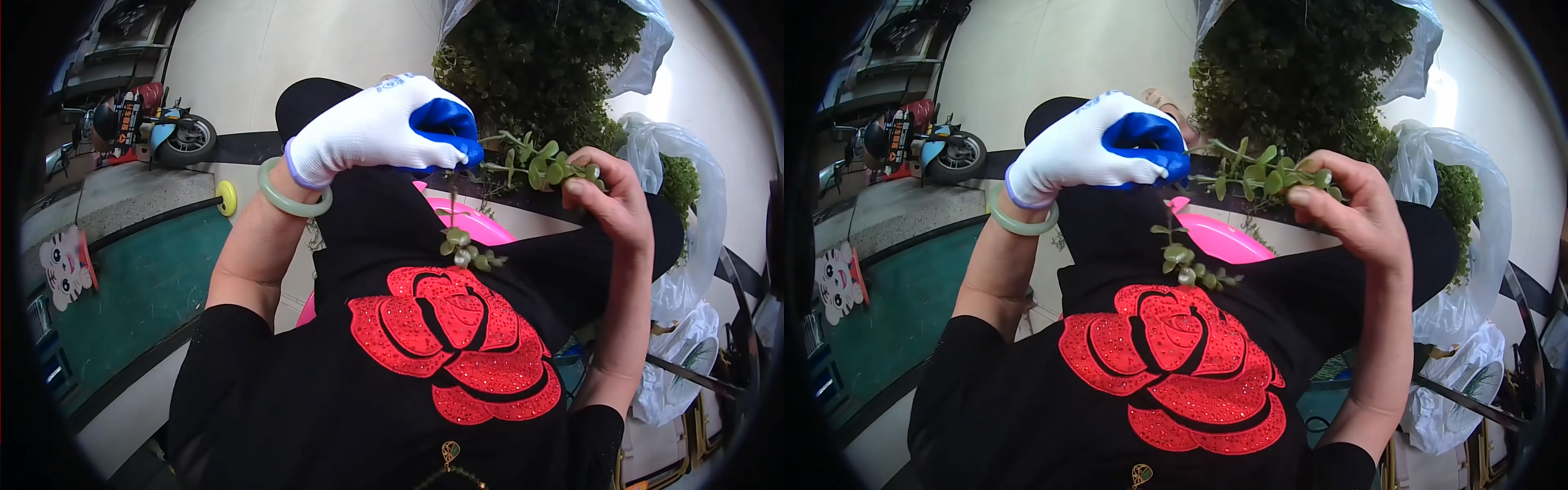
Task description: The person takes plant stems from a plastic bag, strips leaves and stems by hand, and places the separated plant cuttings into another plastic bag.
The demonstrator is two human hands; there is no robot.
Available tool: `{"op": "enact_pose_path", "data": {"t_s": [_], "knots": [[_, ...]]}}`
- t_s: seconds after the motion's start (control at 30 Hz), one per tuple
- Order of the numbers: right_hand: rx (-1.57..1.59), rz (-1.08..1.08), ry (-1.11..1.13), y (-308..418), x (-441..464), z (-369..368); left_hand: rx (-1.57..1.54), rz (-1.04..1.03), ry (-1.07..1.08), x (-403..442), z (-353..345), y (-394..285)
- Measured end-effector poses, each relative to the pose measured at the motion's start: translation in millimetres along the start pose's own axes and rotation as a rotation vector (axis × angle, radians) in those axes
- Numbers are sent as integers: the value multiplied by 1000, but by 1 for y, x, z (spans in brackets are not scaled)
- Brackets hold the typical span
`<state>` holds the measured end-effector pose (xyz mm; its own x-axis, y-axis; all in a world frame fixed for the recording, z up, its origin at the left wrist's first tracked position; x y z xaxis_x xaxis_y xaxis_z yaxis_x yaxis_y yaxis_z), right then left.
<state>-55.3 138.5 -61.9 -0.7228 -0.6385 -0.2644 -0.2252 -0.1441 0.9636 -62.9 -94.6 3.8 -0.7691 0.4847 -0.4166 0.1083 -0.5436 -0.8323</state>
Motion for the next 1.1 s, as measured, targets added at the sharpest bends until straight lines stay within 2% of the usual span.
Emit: {"op": "enact_pose_path", "data": {"t_s": [0.1,0.13,0.2,0.27,0.33,0.4,0.47,0.5,0.53,0.6,0.67,0.7,0.8,0.83,0.87,0.97,1.0,1.07,1.1], "knots": [[-264,44,-18,17,-6,8,123,13,40,-1,-6,-20],[-354,169,-85,31,-7,12,230,-215,-72,0,-10,-18],[-534,415,-225,61,-12,14,297,-185,-20,8,-21,-21],[-838,535,-274,87,-7,-7,416,-234,-44,16,-31,-25],[-817,575,-236,85,4,-39,488,-283,-69,20,-34,-33],[-459,251,-79,39,24,-51,506,-322,-101,17,-32,-43],[130,-26,147,3,29,-58,570,-304,-89,15,-29,-45],[54,49,215,7,28,-56,588,-297,-58,13,-27,-43],[-114,8,247,11,23,-50,602,-291,-22,11,-27,-41],[-559,396,56,34,20,-49,432,-129,131,13,-28,-26],[-613,428,3,50,16,-53,241,67,257,18,-29,-14],[-643,447,-21,58,14,-52,123,1,248,22,-31,-9],[-827,394,9,59,13,-43,-169,133,387,24,-44,0],[-856,399,13,58,11,-43,-213,151,498,22,-49,2],[-879,422,17,59,9,-43,-352,53,540,20,-55,0],[-984,521,26,63,4,-43,-706,249,607,10,-69,-4],[-1042,575,33,63,1,-42,-523,254,605,9,-74,5],[-1186,653,87,50,-7,-34,-380,-73,556,7,-73,5],[-1205,643,122,38,-10,-32,-117,-34,480,8,-66,0]]}}
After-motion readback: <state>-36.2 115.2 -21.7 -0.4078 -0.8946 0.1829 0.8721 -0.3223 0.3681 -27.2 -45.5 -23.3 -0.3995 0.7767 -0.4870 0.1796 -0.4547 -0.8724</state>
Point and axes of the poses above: each hand's wrist, its own x-axis towards the middle knuckle, its own z-axis out of the back of the hand, y = z × x, the point moved 6 cm from there along x, towards the middle knuckle, and after that the axes turned 6 degrees about -x, right-handed, at the moved point
